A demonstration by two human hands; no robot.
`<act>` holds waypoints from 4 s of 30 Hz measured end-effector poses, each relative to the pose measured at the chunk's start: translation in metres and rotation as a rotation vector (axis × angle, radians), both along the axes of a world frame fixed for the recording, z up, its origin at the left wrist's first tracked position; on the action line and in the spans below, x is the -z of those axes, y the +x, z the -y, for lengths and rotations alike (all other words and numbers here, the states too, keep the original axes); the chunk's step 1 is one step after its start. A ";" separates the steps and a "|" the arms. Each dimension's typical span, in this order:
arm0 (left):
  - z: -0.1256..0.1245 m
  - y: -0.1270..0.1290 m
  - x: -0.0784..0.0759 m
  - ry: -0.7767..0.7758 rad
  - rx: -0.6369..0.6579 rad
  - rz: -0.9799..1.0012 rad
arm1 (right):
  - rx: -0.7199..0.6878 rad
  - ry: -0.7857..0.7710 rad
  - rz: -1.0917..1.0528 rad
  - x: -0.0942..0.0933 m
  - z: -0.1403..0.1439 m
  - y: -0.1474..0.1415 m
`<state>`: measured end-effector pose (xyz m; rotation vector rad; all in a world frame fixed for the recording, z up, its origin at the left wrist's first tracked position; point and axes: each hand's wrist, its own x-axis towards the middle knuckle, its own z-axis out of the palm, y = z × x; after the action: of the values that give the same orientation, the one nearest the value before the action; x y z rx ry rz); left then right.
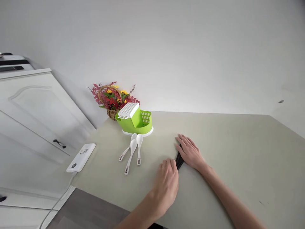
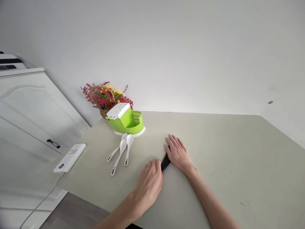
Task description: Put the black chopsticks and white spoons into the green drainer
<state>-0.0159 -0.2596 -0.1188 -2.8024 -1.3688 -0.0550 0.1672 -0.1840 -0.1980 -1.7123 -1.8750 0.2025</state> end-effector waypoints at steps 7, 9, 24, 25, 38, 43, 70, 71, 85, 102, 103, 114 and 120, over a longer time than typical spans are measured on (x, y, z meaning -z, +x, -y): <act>0.005 -0.016 0.029 0.037 0.002 0.302 | -0.001 0.015 0.075 -0.004 0.001 -0.003; 0.005 -0.022 0.036 0.025 0.026 0.336 | -0.006 0.013 0.070 -0.005 0.002 -0.002; -0.011 -0.078 0.012 0.159 -0.027 0.680 | 0.103 -0.049 -0.497 -0.024 0.017 0.018; -0.018 -0.088 0.011 0.209 -0.068 0.687 | 0.118 -0.050 -0.515 -0.025 0.022 0.022; -0.073 -0.133 0.041 0.139 -0.474 0.317 | 0.152 -0.057 -0.481 -0.023 0.055 0.027; -0.078 -0.127 0.043 0.181 -0.449 0.233 | 0.165 -0.051 -0.566 -0.025 0.054 0.029; -0.073 -0.124 0.000 0.140 -0.406 -0.154 | 0.212 0.012 -0.781 -0.021 0.047 0.036; -0.071 -0.120 -0.001 0.132 -0.397 -0.139 | 0.218 0.018 -0.788 -0.022 0.047 0.037; 0.016 0.068 -0.015 0.017 0.058 0.150 | 0.037 0.039 -0.957 -0.039 0.043 0.070; 0.031 0.103 0.014 0.117 0.151 0.004 | 0.102 0.046 -0.694 -0.036 0.041 0.072; 0.032 0.103 0.015 0.132 0.154 0.005 | 0.100 0.046 -0.689 -0.036 0.041 0.072; 0.041 0.097 0.013 0.196 0.135 0.123 | 0.088 0.040 -0.716 -0.031 0.041 0.075; 0.043 0.090 0.022 0.105 0.107 0.239 | 0.096 0.039 -0.754 -0.026 0.039 0.080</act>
<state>0.0742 -0.3025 -0.1403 -2.8508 -1.2118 -0.4637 0.2468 -0.2228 -0.1721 -1.4131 -1.2256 0.6640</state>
